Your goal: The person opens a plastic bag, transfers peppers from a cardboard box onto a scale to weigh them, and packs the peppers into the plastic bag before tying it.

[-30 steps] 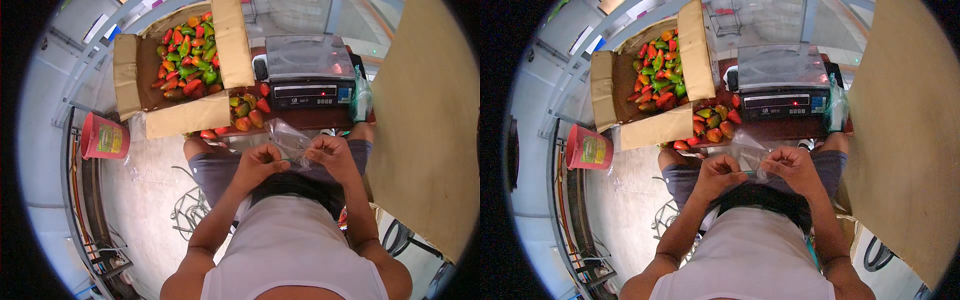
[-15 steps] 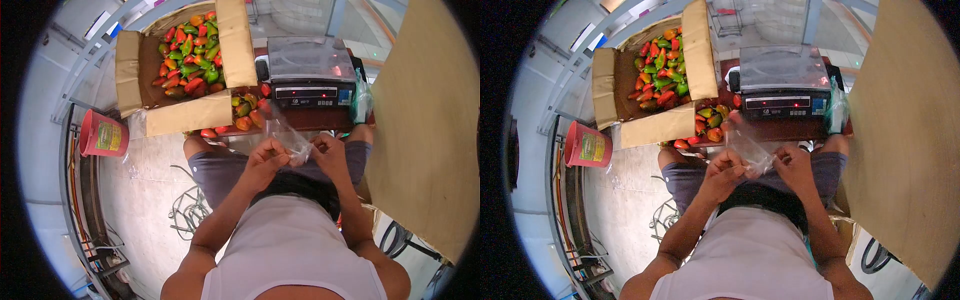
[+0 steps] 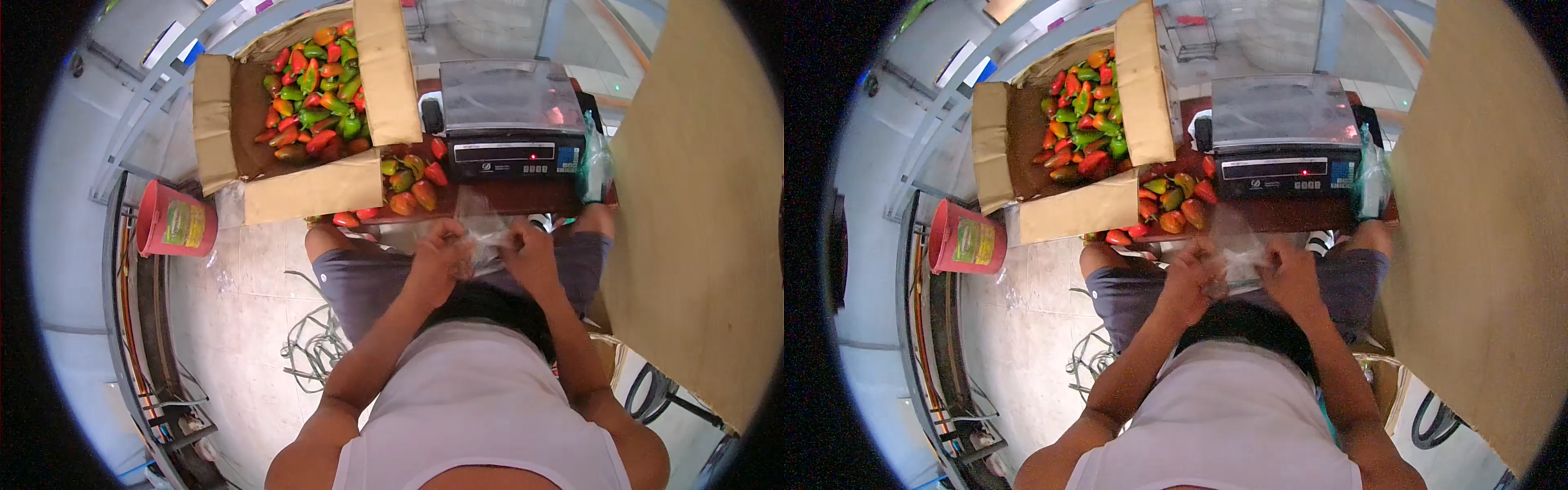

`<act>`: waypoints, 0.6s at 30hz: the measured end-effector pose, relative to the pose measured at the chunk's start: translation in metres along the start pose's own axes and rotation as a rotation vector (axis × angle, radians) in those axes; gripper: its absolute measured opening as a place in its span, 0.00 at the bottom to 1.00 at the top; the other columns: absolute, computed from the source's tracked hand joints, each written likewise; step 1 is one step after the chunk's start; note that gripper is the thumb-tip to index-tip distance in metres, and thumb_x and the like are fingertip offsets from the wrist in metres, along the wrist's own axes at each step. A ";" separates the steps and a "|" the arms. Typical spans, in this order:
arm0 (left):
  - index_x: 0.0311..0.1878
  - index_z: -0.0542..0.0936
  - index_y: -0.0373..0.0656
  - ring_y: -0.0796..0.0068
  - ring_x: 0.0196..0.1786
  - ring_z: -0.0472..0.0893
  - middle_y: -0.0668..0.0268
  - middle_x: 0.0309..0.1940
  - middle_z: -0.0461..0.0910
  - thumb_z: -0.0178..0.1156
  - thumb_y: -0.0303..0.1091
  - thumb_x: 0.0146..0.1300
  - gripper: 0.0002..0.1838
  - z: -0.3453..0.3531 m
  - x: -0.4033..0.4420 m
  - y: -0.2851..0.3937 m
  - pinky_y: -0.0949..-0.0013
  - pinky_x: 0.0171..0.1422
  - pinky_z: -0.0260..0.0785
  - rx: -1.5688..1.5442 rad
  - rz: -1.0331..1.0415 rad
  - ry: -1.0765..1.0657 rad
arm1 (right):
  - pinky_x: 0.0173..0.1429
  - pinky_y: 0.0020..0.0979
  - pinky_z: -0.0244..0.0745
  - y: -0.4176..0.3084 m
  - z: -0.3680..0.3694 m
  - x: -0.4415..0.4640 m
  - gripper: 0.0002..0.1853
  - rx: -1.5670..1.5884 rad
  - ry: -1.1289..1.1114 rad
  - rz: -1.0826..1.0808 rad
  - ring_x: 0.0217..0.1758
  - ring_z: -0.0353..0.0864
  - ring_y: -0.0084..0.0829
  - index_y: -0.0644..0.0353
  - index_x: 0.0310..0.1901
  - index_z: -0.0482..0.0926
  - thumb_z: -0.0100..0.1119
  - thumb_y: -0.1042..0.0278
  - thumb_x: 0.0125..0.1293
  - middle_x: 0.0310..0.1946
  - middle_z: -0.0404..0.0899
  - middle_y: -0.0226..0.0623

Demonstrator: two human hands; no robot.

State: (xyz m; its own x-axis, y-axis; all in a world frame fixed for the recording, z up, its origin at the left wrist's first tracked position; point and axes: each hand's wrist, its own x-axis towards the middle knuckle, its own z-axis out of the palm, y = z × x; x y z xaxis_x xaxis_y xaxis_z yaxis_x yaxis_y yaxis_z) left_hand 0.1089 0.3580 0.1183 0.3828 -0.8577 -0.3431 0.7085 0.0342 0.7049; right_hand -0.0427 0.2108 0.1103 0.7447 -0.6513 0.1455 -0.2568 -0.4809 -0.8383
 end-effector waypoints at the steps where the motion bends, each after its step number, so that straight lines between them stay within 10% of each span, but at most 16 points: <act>1: 0.47 0.74 0.47 0.77 0.34 0.80 0.68 0.37 0.78 0.61 0.22 0.65 0.11 0.005 -0.001 -0.003 0.68 0.38 0.77 0.244 0.106 -0.003 | 0.36 0.30 0.76 0.002 -0.005 0.004 0.05 -0.205 0.050 -0.026 0.33 0.82 0.29 0.60 0.37 0.76 0.63 0.76 0.63 0.33 0.82 0.33; 6: 0.49 0.75 0.46 0.75 0.37 0.80 0.68 0.35 0.77 0.61 0.25 0.65 0.11 -0.005 0.019 -0.003 0.63 0.47 0.78 0.973 0.538 0.243 | 0.43 0.30 0.78 -0.001 0.016 0.005 0.05 1.021 0.135 0.309 0.35 0.82 0.29 0.60 0.35 0.76 0.58 0.82 0.65 0.33 0.82 0.34; 8: 0.49 0.75 0.45 0.74 0.38 0.81 0.67 0.38 0.78 0.57 0.26 0.67 0.08 -0.005 0.022 0.008 0.64 0.46 0.78 0.184 0.187 0.160 | 0.43 0.37 0.82 -0.008 0.017 0.003 0.09 1.598 -0.023 0.578 0.40 0.85 0.31 0.58 0.42 0.77 0.57 0.83 0.65 0.34 0.83 0.35; 13: 0.49 0.75 0.42 0.70 0.40 0.82 0.65 0.40 0.79 0.56 0.25 0.67 0.08 -0.009 0.019 0.003 0.67 0.46 0.77 -0.277 -0.025 0.053 | 0.42 0.31 0.78 0.004 0.004 0.002 0.14 0.654 -0.107 0.168 0.35 0.83 0.29 0.56 0.46 0.74 0.62 0.83 0.61 0.33 0.79 0.33; 18: 0.51 0.75 0.44 0.69 0.43 0.81 0.66 0.40 0.79 0.62 0.13 0.57 0.20 0.015 -0.003 -0.012 0.71 0.48 0.74 0.814 0.199 0.128 | 0.43 0.27 0.75 0.002 -0.003 0.011 0.19 -0.009 0.229 0.026 0.37 0.82 0.30 0.56 0.49 0.71 0.63 0.84 0.60 0.36 0.78 0.33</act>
State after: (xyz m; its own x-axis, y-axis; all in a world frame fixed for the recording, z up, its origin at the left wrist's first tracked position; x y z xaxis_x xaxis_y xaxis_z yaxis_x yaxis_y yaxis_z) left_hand 0.0904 0.3528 0.1205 0.5538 -0.8086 -0.1987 -0.0081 -0.2438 0.9698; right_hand -0.0370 0.2013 0.1114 0.5785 -0.7795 0.2405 -0.2805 -0.4669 -0.8386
